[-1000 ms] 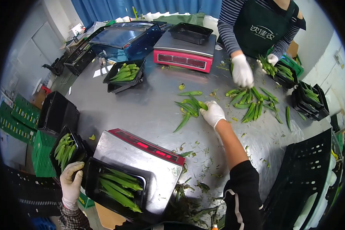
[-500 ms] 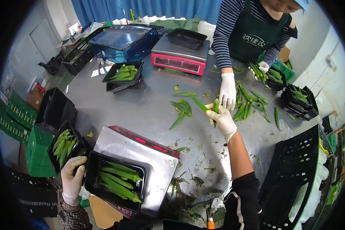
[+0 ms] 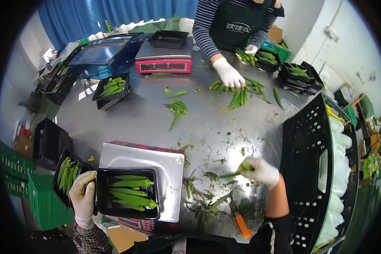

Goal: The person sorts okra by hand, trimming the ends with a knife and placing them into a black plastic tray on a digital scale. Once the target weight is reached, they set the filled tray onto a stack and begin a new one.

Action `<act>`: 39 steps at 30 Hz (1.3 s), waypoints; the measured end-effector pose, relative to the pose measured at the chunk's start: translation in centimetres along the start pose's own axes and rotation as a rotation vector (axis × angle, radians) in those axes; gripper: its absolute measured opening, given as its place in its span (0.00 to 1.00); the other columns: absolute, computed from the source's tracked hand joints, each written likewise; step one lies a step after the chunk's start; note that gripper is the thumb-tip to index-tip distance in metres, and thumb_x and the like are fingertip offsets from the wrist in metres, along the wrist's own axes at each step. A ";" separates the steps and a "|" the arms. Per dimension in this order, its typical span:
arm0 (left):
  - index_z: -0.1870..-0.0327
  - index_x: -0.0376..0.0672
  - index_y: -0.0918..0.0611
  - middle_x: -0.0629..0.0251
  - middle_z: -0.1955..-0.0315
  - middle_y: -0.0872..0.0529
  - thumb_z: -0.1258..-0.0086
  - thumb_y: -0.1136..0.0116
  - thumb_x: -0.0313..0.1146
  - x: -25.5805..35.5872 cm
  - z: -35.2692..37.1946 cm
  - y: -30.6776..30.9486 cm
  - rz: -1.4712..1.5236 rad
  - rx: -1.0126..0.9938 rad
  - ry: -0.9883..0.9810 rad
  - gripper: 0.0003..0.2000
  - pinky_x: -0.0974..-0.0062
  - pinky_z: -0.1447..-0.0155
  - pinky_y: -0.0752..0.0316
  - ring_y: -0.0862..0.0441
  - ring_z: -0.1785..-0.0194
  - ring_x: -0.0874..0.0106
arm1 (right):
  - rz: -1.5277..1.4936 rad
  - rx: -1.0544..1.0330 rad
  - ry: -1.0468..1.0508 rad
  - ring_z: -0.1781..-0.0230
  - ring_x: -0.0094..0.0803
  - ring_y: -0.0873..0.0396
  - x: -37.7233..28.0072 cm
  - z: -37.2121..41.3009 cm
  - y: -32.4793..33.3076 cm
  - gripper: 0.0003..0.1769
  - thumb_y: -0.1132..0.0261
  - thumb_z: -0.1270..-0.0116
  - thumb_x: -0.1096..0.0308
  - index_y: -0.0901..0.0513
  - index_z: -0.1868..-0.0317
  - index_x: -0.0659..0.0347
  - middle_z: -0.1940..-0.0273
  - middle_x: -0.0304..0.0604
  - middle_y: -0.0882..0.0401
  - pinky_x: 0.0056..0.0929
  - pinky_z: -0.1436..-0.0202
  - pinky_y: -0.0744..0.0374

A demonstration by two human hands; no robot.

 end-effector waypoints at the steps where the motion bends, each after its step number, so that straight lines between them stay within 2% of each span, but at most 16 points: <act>1: 0.59 0.33 0.19 0.58 0.58 0.17 0.37 0.45 0.22 0.2 -0.3 -0.4 0.012 -0.019 -0.016 0.08 0.71 0.41 0.32 0.23 0.50 0.67 | 0.067 -0.096 -0.166 0.67 0.25 0.24 2.1 3.0 -1.5 0.11 0.34 0.42 0.69 0.19 0.58 0.61 0.68 0.41 0.21 0.24 0.63 0.25; 4: 0.59 0.34 0.19 0.58 0.58 0.17 0.35 0.45 0.26 0.2 -1.1 -1.4 0.034 -0.085 -0.059 0.07 0.70 0.41 0.32 0.23 0.51 0.67 | 0.230 -0.191 -0.103 0.66 0.42 0.21 1.6 11.4 -5.7 0.17 0.34 0.47 0.68 0.19 0.55 0.61 0.65 0.51 0.20 0.32 0.57 0.23; 6: 0.59 0.34 0.19 0.58 0.58 0.17 0.37 0.44 0.23 -0.2 -1.7 -1.8 0.102 -0.104 -0.077 0.08 0.71 0.41 0.32 0.23 0.50 0.66 | 0.180 -0.232 -0.203 0.59 0.44 0.21 4.2 17.2 -9.0 0.22 0.33 0.47 0.61 0.20 0.50 0.58 0.60 0.51 0.18 0.34 0.53 0.23; 7: 0.59 0.34 0.19 0.57 0.58 0.18 0.38 0.44 0.22 -0.4 -2.1 -2.1 0.139 -0.114 -0.088 0.08 0.71 0.40 0.33 0.23 0.50 0.66 | 0.337 -0.488 -0.439 0.58 0.44 0.20 6.8 20.4 -11.2 0.23 0.33 0.47 0.60 0.19 0.50 0.57 0.59 0.51 0.18 0.33 0.51 0.24; 11: 0.60 0.34 0.19 0.58 0.59 0.17 0.38 0.44 0.21 0.5 -3.3 -3.1 0.187 -0.168 -0.134 0.07 0.71 0.41 0.31 0.22 0.51 0.66 | 0.154 0.042 -0.515 0.62 0.46 0.21 4.5 22.1 -8.5 0.17 0.31 0.45 0.62 0.17 0.58 0.63 0.65 0.53 0.19 0.33 0.58 0.23; 15: 0.60 0.34 0.19 0.57 0.58 0.17 0.39 0.44 0.22 2.2 -2.7 -4.4 0.243 -0.214 -0.196 0.07 0.71 0.42 0.30 0.22 0.51 0.66 | 0.102 0.550 -0.002 0.60 0.38 0.24 -4.8 14.4 -5.8 0.13 0.35 0.39 0.63 0.20 0.59 0.64 0.62 0.49 0.23 0.32 0.54 0.26; 17: 0.60 0.33 0.18 0.57 0.58 0.17 0.42 0.41 0.22 3.4 -1.7 -5.7 0.299 -0.276 -0.175 0.09 0.70 0.42 0.30 0.21 0.51 0.66 | -0.221 0.457 0.035 0.63 0.34 0.25 -7.7 9.2 -8.1 0.15 0.37 0.37 0.63 0.19 0.53 0.62 0.62 0.46 0.24 0.29 0.57 0.26; 18: 0.57 0.34 0.19 0.56 0.56 0.17 0.44 0.39 0.23 4.3 -0.9 -6.8 0.280 -0.350 -0.213 0.12 0.69 0.42 0.30 0.21 0.50 0.65 | -0.121 0.398 0.237 0.65 0.28 0.26 -10.7 6.3 -9.4 0.17 0.38 0.35 0.63 0.22 0.49 0.62 0.63 0.43 0.25 0.25 0.58 0.26; 20: 0.51 0.35 0.22 0.54 0.53 0.19 0.47 0.36 0.25 6.2 0.9 -8.3 0.230 -0.430 -0.288 0.20 0.68 0.42 0.30 0.22 0.49 0.62 | -0.742 0.160 0.250 0.61 0.21 0.29 -14.0 1.3 -15.0 0.18 0.42 0.33 0.71 0.27 0.43 0.63 0.60 0.36 0.27 0.23 0.55 0.28; 22: 0.44 0.38 0.26 0.52 0.49 0.21 0.49 0.35 0.26 6.9 2.0 -8.7 0.028 -0.407 -0.434 0.27 0.66 0.43 0.29 0.23 0.48 0.57 | -0.771 0.067 0.514 0.53 0.23 0.29 -17.7 -1.5 -19.2 0.20 0.41 0.32 0.69 0.30 0.40 0.61 0.56 0.36 0.27 0.24 0.49 0.27; 24: 0.46 0.37 0.25 0.53 0.55 0.19 0.47 0.38 0.23 5.3 1.9 -7.7 -0.049 -0.299 -0.327 0.23 0.66 0.48 0.28 0.22 0.54 0.57 | -0.735 0.025 0.528 0.51 0.26 0.29 -18.7 -3.0 -20.8 0.26 0.37 0.35 0.67 0.34 0.38 0.62 0.50 0.41 0.32 0.25 0.47 0.27; 26: 0.50 0.37 0.23 0.55 0.61 0.19 0.47 0.42 0.18 5.2 1.5 -6.9 -0.163 -0.246 -0.413 0.20 0.65 0.52 0.27 0.22 0.60 0.58 | -0.478 -0.018 0.446 0.51 0.30 0.28 -18.8 -2.9 -19.1 0.30 0.34 0.38 0.65 0.34 0.38 0.63 0.44 0.47 0.37 0.28 0.45 0.27; 29: 0.53 0.37 0.21 0.55 0.63 0.19 0.48 0.43 0.17 3.3 1.0 -6.4 -0.295 -0.201 -0.408 0.18 0.66 0.52 0.28 0.23 0.59 0.58 | -0.294 0.155 0.476 0.57 0.30 0.26 -14.1 -3.2 -12.6 0.22 0.34 0.38 0.65 0.26 0.45 0.62 0.51 0.44 0.29 0.27 0.47 0.25; 33: 0.55 0.36 0.21 0.55 0.59 0.20 0.54 0.41 0.16 2.5 0.4 -7.8 -0.286 -0.285 -0.394 0.20 0.64 0.46 0.30 0.24 0.53 0.56 | 0.169 0.690 0.324 0.56 0.43 0.22 -0.6 -5.9 1.9 0.13 0.35 0.42 0.64 0.17 0.60 0.62 0.60 0.53 0.20 0.34 0.51 0.23; 35: 0.56 0.35 0.21 0.54 0.57 0.20 0.56 0.40 0.16 2.9 0.0 -8.1 -0.322 -0.283 -0.337 0.21 0.64 0.43 0.31 0.25 0.50 0.56 | 0.092 0.790 -0.021 0.54 0.49 0.23 9.4 -6.9 8.7 0.16 0.37 0.44 0.62 0.17 0.61 0.65 0.58 0.56 0.20 0.38 0.48 0.25; 39: 0.58 0.33 0.21 0.54 0.54 0.20 0.54 0.42 0.16 1.5 -0.7 -5.3 -0.322 -0.076 -0.148 0.18 0.65 0.39 0.33 0.25 0.47 0.57 | 0.433 1.001 -0.355 0.59 0.48 0.20 18.0 -6.0 20.2 0.16 0.40 0.40 0.62 0.19 0.56 0.62 0.61 0.56 0.19 0.38 0.53 0.22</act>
Point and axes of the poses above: each hand's wrist, its own z-axis away from the middle knuckle, its own y-axis out of the back of the hand, x = y × z, the point moved 9 cm from there along -z, towards the middle knuckle
